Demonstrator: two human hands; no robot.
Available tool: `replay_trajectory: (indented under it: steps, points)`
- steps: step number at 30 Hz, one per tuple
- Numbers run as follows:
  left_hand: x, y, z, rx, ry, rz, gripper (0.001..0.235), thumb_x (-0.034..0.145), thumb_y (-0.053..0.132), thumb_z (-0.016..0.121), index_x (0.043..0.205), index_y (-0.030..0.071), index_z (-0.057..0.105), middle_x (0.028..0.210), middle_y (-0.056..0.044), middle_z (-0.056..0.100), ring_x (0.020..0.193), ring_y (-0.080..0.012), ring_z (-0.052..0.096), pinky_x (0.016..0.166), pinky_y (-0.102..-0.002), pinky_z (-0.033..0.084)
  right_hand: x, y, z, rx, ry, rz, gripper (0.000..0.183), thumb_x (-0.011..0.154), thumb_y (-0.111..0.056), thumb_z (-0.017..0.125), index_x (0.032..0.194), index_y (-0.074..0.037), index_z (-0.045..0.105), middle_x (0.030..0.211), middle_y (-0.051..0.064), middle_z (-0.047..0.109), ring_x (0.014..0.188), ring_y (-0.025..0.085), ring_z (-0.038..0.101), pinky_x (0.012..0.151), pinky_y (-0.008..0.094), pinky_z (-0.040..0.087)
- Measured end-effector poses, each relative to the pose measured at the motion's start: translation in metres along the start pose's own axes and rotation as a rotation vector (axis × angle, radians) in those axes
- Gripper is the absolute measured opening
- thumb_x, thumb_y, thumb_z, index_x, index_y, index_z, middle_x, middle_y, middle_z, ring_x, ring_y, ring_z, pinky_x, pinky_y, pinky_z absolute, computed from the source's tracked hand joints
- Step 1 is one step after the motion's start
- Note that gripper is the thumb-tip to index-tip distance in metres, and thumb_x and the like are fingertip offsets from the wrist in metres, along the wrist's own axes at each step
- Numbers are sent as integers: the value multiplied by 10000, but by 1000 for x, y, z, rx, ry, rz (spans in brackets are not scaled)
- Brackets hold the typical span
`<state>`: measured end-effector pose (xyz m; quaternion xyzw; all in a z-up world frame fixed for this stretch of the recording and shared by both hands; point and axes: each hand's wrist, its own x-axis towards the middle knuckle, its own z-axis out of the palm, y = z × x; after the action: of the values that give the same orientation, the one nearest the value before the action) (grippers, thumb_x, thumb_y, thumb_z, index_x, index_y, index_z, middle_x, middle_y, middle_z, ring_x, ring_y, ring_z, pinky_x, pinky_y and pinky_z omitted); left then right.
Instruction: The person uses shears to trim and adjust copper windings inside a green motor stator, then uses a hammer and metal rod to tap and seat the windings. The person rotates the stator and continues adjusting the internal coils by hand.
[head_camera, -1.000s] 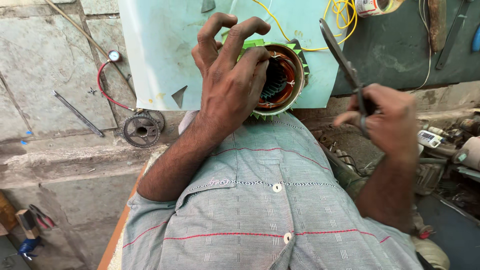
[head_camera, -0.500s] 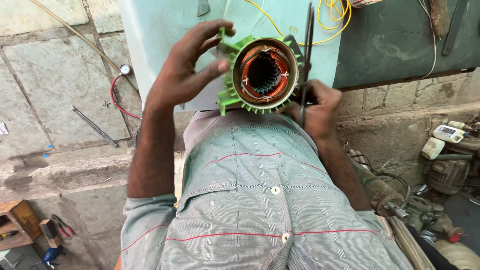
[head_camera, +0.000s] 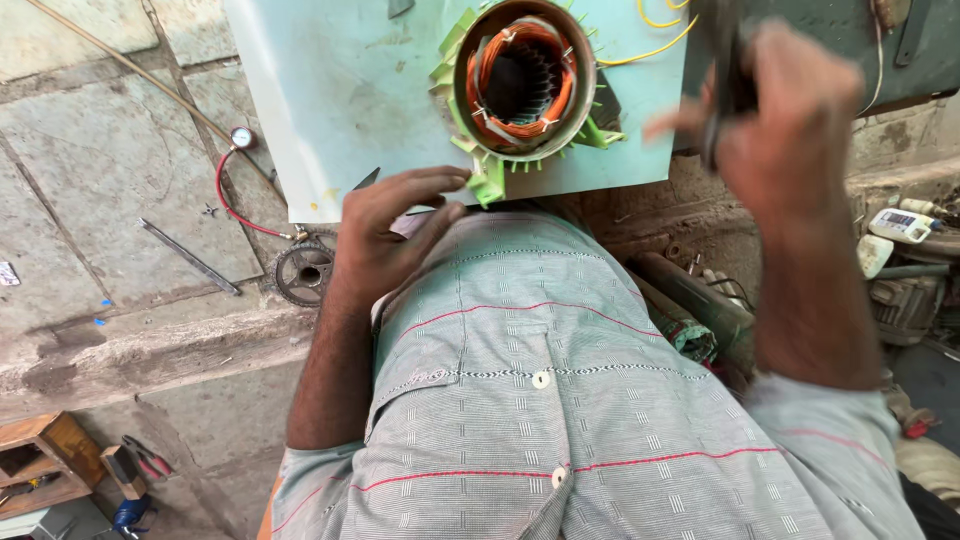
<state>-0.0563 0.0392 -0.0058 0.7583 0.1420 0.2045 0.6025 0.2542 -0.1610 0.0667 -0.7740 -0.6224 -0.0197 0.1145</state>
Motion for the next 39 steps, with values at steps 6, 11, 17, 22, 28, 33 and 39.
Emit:
replay_trajectory:
  steps: [6,11,17,22,28,33,39]
  points:
    - [1,-13,-21,-80,-9,-103,185,988,11,743,1171,21,715,1206,-125,757,1108,-218,769,927,-312,659,-37,-67,-29,-255,-294,10,736,833,-734,710,816,-15,558,715,59,510,505,168,498,466,326,428]
    - [6,-18,-35,-23,-88,2,168,979,8,757,1142,13,713,1191,-121,761,1114,-227,765,939,-328,630,-42,-92,-29,-362,-329,86,719,897,-720,720,826,-25,551,767,65,532,522,187,512,478,330,432]
    - [2,-24,-47,-72,-126,16,165,985,12,753,1143,22,708,1190,-109,761,1108,-218,764,919,-324,628,-48,-107,-26,-410,-392,151,628,962,-645,705,867,-42,555,784,66,546,546,191,566,511,334,463]
    - [-7,-29,-56,-70,-154,-9,181,974,37,760,1149,26,715,1182,-106,769,1048,-207,766,830,-305,612,-47,-114,-30,-468,-472,190,639,984,-665,677,848,-51,563,715,43,541,537,174,580,489,308,473]
    - [-14,-33,-64,-102,-125,5,159,993,37,744,1148,19,711,1185,-117,764,1043,-201,767,852,-302,617,-40,-120,-46,-571,-458,149,658,877,-690,715,803,-42,621,672,41,549,454,137,530,410,289,429]
    - [-17,-39,-67,-119,-107,-26,149,1000,35,732,1145,9,719,1169,-130,767,1007,-189,766,830,-298,620,-41,-128,-45,-508,-455,156,693,918,-714,702,881,-27,621,724,56,551,479,133,509,425,286,397]
    - [-14,-43,-65,-129,-122,-22,144,1007,52,737,1147,22,722,1163,-115,772,986,-166,764,797,-280,618,-49,-128,-37,-576,-485,188,672,882,-704,720,840,-39,630,706,50,559,461,142,527,387,308,402]
